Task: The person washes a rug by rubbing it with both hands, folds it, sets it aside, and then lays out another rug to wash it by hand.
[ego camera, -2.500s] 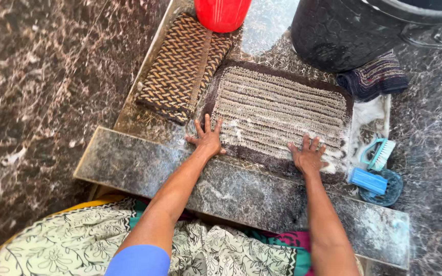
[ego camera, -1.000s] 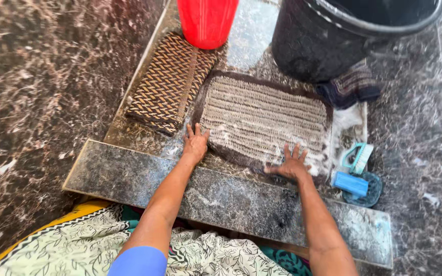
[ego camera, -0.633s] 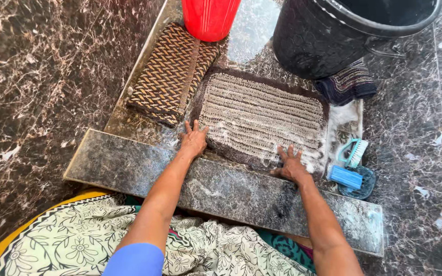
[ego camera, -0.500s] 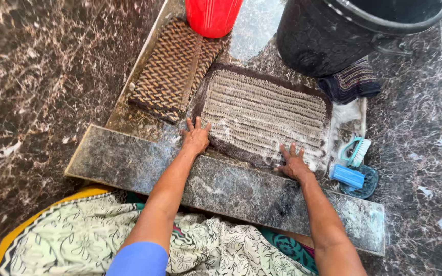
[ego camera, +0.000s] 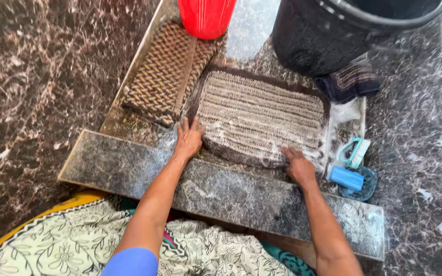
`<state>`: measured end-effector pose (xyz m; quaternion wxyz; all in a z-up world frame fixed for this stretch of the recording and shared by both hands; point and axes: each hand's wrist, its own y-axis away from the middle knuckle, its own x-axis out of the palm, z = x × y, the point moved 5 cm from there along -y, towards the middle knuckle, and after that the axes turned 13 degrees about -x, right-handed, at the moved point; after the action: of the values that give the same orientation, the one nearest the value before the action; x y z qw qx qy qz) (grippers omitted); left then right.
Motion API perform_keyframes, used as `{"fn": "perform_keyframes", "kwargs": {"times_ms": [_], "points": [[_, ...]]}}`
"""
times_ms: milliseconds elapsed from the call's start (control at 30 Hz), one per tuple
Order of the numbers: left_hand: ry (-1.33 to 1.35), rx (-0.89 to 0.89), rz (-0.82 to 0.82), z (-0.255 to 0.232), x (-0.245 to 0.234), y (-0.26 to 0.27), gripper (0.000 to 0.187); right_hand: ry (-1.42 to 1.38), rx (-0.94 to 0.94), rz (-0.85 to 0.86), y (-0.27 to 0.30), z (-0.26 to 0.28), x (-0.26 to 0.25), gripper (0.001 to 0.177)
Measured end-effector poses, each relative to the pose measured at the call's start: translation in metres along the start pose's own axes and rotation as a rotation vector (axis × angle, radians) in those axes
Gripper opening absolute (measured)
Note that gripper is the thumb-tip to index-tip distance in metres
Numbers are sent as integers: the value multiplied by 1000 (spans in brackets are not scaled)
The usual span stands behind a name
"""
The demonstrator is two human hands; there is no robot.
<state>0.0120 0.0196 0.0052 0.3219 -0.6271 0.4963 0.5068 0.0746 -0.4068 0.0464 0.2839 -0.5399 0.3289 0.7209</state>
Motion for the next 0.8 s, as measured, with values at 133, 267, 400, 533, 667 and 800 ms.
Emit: {"fn": "perform_keyframes", "kwargs": {"times_ms": [133, 267, 400, 533, 667, 800], "points": [[-15, 141, -24, -6, 2, -2, 73, 61, 166, -61, 16, -2, -15, 68], [112, 111, 88, 4, 17, -3, 58, 57, 230, -130, 19, -28, -15, 37], [178, -12, 245, 12, 16, -12, 52, 44, 260, -25, 8, -66, -22, 26], [178, 32, 284, 20, -1, -25, 39, 93, 9, 358, -8, -63, -42, 22], [163, 65, 463, 17, -16, -45, 44, 8, -52, 552, -21, -77, -62, 25], [-35, 115, 351, -18, -72, -89, 40, 43, 162, 306, -42, -120, -93, 29]]}}
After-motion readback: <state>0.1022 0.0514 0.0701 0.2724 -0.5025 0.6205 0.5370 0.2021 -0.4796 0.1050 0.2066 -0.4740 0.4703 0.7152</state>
